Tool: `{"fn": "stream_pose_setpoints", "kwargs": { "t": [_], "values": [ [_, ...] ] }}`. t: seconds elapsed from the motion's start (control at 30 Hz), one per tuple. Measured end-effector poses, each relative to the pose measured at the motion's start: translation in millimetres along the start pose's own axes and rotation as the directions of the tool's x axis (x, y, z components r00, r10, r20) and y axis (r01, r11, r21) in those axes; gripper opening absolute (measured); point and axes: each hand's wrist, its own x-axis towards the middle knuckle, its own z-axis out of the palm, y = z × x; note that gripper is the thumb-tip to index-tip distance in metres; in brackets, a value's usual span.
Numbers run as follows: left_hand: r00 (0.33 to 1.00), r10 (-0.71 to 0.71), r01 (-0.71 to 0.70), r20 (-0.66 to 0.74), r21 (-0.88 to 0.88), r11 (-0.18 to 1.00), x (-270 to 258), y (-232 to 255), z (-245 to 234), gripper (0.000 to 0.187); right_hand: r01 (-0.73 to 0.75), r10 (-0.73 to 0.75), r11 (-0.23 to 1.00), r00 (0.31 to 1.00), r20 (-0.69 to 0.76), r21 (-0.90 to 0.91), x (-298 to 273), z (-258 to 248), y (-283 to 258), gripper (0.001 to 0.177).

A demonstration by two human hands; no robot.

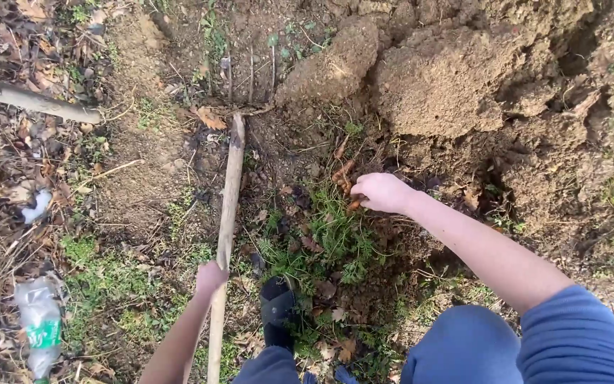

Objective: The person uses a garden tool to loosen the soil in a trench and pulls small carrots from the ground by their leafy stems.

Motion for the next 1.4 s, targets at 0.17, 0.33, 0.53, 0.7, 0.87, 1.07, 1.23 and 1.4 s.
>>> {"fn": "stream_pose_setpoints", "kwargs": {
  "t": [0.17,0.33,0.53,0.7,0.87,1.07,1.23,1.4],
  "values": [
    [0.976,0.217,-0.216,-0.002,0.074,0.973,-100.5,117.2,-160.4,0.05,0.105,-0.108,0.979,0.994,-0.01,-0.172,23.7,27.9,7.4,0.018],
    [0.876,0.481,-0.473,-0.043,0.117,0.873,-142.5,248.6,-256.3,0.032,0.127,-0.139,0.982,0.987,-0.077,-0.142,6.6,6.6,6.1,0.021],
    [0.609,0.769,-0.777,-0.193,0.053,0.628,-158.5,386.2,-272.3,0.017,-0.098,0.069,0.986,0.975,-0.211,-0.133,-39.0,-40.3,5.3,0.015],
    [0.76,0.569,-0.309,0.315,-0.595,0.742,-215.4,431.6,-274.6,0.079,-0.272,0.285,0.957,0.845,-0.452,0.095,-78.3,-72.0,4.9,0.017],
    [0.597,0.738,-0.098,0.315,-0.884,0.457,-224.5,449.2,-253.8,0.068,-0.202,0.312,0.95,0.56,-0.768,0.238,-80.5,-58.0,-11.0,0.019],
    [0.703,0.698,0.046,0.136,-0.988,0.146,-222.9,456.4,-243.9,0.029,-0.017,0.25,0.96,0.513,-0.821,0.281,-80.2,-73.4,-52.1,0.02],
    [0.74,0.672,-0.091,0.009,-0.989,0.114,-223.9,436.1,-265.3,0.03,0.113,0.398,0.831,0.563,-0.724,0.545,-75.0,-43.1,-17.6,0.01],
    [0.783,0.619,0.06,0.066,-0.998,0.03,-207.0,418.5,-257.4,0.03,-0.139,0.16,0.985,0.956,-0.246,0.1,-63.6,13.4,-0.5,0.026]
  ]
}}
